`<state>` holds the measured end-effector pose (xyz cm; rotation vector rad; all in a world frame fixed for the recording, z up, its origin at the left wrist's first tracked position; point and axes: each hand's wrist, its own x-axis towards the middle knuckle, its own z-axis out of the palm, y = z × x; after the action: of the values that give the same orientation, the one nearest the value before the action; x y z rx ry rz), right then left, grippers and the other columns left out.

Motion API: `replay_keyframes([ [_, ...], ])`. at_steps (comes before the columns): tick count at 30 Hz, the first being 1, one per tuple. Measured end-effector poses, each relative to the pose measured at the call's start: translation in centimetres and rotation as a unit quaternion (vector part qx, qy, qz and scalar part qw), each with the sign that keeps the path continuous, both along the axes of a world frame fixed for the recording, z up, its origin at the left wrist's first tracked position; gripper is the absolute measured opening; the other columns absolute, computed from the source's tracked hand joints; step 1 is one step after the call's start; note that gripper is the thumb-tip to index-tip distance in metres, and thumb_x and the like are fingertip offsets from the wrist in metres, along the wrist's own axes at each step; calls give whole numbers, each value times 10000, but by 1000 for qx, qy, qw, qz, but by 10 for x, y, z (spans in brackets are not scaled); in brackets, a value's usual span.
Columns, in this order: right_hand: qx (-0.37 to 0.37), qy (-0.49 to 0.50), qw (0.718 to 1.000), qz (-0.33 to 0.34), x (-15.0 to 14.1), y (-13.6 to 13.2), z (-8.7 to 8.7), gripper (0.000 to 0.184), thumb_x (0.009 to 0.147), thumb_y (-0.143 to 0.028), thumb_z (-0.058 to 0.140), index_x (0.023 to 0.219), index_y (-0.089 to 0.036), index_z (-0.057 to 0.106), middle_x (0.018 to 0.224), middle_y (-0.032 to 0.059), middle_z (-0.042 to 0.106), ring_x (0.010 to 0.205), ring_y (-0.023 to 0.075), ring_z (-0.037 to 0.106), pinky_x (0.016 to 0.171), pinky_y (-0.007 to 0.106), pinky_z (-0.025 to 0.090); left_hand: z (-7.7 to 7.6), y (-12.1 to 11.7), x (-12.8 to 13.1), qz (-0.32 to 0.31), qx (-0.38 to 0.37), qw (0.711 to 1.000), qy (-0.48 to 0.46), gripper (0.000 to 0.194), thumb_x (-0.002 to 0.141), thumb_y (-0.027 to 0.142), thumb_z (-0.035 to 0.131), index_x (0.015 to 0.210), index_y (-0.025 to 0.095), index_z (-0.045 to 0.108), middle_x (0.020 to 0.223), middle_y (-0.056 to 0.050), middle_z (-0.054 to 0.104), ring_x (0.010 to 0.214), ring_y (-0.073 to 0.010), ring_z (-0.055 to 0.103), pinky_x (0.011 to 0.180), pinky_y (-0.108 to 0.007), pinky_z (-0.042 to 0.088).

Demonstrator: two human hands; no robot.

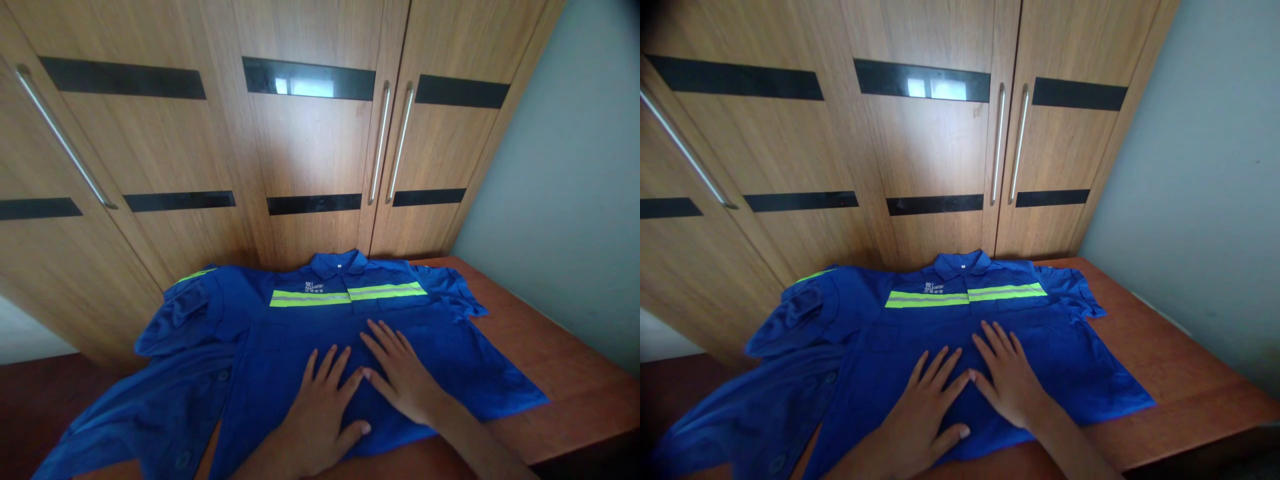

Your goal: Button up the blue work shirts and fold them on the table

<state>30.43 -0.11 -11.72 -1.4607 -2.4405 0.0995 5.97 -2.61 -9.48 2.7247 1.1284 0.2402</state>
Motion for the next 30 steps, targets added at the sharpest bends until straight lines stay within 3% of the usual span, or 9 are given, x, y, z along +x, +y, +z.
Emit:
replay_keyframes([
  [2, -25, 1, 999, 37, -16, -16, 0, 563, 951, -484, 355, 1479, -321, 251, 1564, 39, 177, 1422, 285, 173, 1116, 532, 211, -1, -3, 4, -32, -13, 999, 8, 696, 867, 586, 455, 1475, 337, 224, 1568, -63, 166, 1423, -346, 154, 1106, -645, 167],
  [5, -39, -7, 999, 30, -2, -26, -8, 575, 948, -487, 361, 1484, -322, 233, 1562, 28, 180, 1421, 272, 187, 1127, 516, 208, -1, -4, -6, -32, -18, 999, 22, 703, 881, 536, 469, 1484, 349, 160, 1570, -52, 145, 1423, -343, 158, 1100, -655, 174],
  [8, -27, -22, 999, -14, 45, -21, -21, 592, 933, -507, 375, 1480, -321, 246, 1554, 23, 214, 1413, 269, 217, 1129, 511, 213, 0, -5, -26, -25, -8, 999, 26, 708, 891, 477, 486, 1485, 358, 119, 1569, -36, 134, 1421, -336, 173, 1109, -634, 188],
  [11, -3, -39, 992, -116, 106, -6, -36, 595, 920, -535, 369, 1464, -305, 294, 1536, 34, 272, 1403, 277, 246, 1120, 525, 222, -3, -8, -49, -18, 14, 999, 22, 688, 894, 440, 496, 1482, 359, 150, 1562, -27, 178, 1411, -320, 220, 1120, -593, 218],
  [16, 17, -71, 960, -269, 168, 22, -52, 573, 911, -518, 347, 1387, -208, 419, 1478, 77, 385, 1364, 308, 314, 1082, 522, 290, -3, 0, -80, 75, 53, 996, -16, 502, 890, 390, 500, 1382, 307, 446, 1480, -45, 395, 1304, -277, 430, 1074, -451, 389],
  [19, 40, -98, 949, -297, 156, 37, -46, 500, 900, -456, 374, 1281, -172, 528, 1395, 116, 481, 1301, 336, 391, 1056, 531, 313, 20, 26, -106, 185, 90, 977, -54, 371, 909, 367, 441, 1226, 245, 592, 1327, -63, 558, 1187, -240, 539, 1039, -390, 429],
  [23, 67, -82, 961, -256, 117, 53, -34, 446, 882, -375, 407, 1253, -172, 548, 1348, 119, 516, 1254, 304, 441, 1031, 462, 364, 71, 82, -161, 413, 169, 893, -53, 466, 901, 451, 408, 1186, 117, 565, 1235, -158, 578, 1168, -313, 535, 1020, -435, 411],
  [26, 58, -46, 967, -243, 100, 60, -37, 438, 895, -336, 373, 1256, -160, 548, 1322, 119, 535, 1226, 284, 472, 1012, 430, 391, 94, 118, -197, 519, 67, 850, -61, 620, 888, 542, 412, 1179, 3, 509, 1169, -229, 588, 1113, -370, 552, 931, -472, 449],
  [30, 67, -13, 969, -237, 98, 61, -49, 425, 905, -323, 358, 1238, -157, 562, 1315, 119, 540, 1218, 278, 483, 1017, 424, 389, 96, 144, -207, 527, -45, 831, -172, 632, 860, 570, 488, 1144, 5, 494, 1080, -168, 639, 959, -278, 617, 789, -341, 505],
])
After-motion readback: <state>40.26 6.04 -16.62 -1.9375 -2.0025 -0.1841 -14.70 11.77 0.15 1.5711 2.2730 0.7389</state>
